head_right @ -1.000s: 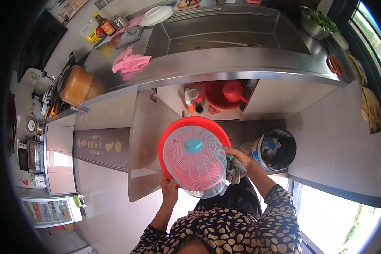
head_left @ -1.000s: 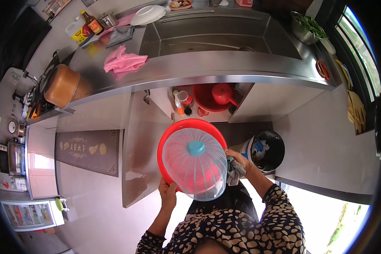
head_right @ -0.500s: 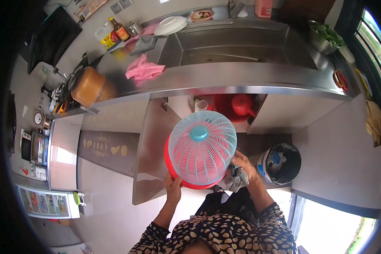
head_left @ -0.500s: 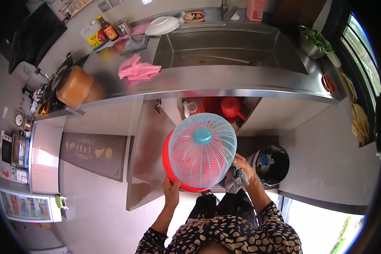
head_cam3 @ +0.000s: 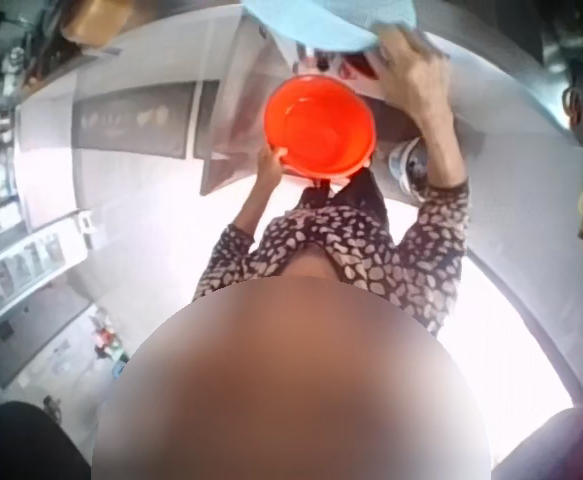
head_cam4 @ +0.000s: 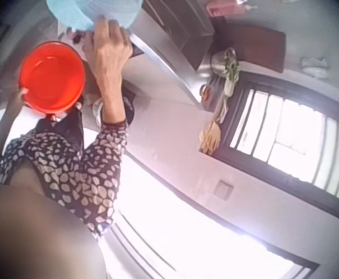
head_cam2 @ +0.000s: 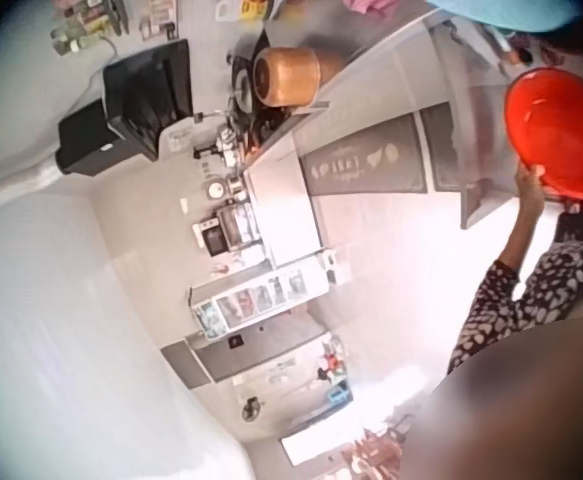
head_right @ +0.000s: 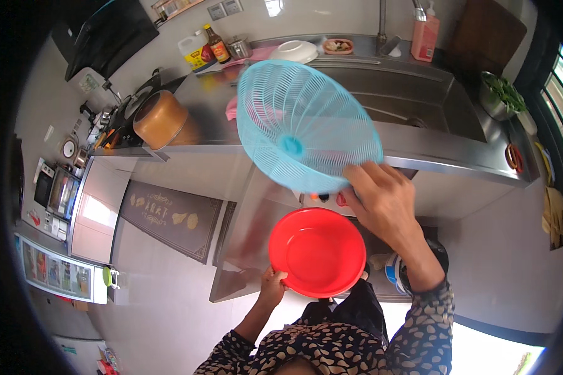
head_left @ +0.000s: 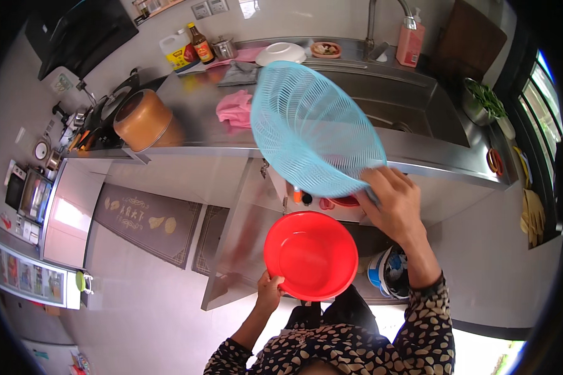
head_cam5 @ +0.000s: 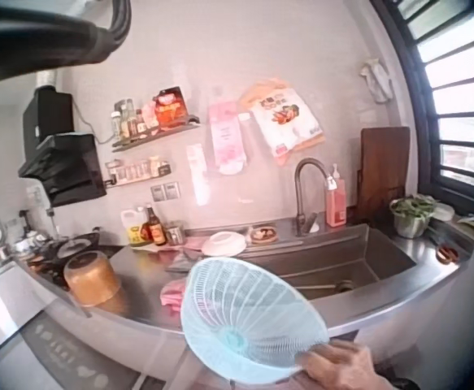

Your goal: The person retrieves a light blue plastic basket and a red basin from a kitchen cabinet. They then wipe the table surface with a cloth. The person proceeds to wipe the light blue basket and a white plastic basket with the cloth, cleaning them thoroughly. Finally, they use a tissue to wipe the white basket.

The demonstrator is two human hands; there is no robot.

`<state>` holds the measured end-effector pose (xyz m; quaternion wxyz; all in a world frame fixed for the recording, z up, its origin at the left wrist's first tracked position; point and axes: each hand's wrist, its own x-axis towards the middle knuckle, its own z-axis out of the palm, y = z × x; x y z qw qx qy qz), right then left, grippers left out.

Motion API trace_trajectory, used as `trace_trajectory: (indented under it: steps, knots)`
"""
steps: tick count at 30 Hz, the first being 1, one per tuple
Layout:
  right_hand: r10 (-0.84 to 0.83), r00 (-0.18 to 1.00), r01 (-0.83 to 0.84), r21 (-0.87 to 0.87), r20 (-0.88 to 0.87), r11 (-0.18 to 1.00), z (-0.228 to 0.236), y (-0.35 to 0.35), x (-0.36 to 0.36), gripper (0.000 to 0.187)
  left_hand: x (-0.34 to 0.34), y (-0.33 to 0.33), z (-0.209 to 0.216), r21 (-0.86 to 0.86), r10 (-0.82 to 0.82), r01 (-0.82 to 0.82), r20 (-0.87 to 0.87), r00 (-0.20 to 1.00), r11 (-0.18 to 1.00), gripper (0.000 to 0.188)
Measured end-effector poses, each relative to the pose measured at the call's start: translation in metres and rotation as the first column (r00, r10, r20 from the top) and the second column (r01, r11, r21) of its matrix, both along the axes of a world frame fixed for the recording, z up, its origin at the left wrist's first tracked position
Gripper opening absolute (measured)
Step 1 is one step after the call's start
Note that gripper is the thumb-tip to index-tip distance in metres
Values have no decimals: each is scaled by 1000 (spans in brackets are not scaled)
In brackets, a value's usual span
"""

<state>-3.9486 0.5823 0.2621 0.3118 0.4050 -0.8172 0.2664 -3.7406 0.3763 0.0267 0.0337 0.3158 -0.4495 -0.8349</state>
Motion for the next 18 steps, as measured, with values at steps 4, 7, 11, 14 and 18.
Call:
trace_trajectory:
  steps: [4, 7, 11, 14, 18]
  knots:
    - [-33, 985, 61, 165, -171, 984, -42, -53, -59, 20, 6, -11, -7, 94, -13, 14, -9, 1000, 995, 30]
    - [-49, 979, 101, 266, -197, 959, -51, -74, -83, 17, 17, -13, -8, 154, 25, -24, -4, 1000, 988, 31]
    - [-18, 972, 83, 269, -236, 960, -58, -97, -106, 22, 19, -9, -7, 168, 95, -103, 61, 994, 980, 32]
    - [-16, 970, 63, 187, -243, 980, -55, -100, -105, 35, 23, -13, -33, 153, 45, -53, 55, 997, 987, 33]
    - [68, 980, -84, -78, -189, 993, -45, -71, -85, 46, 9, -16, -44, 109, 28, -34, 59, 998, 993, 31]
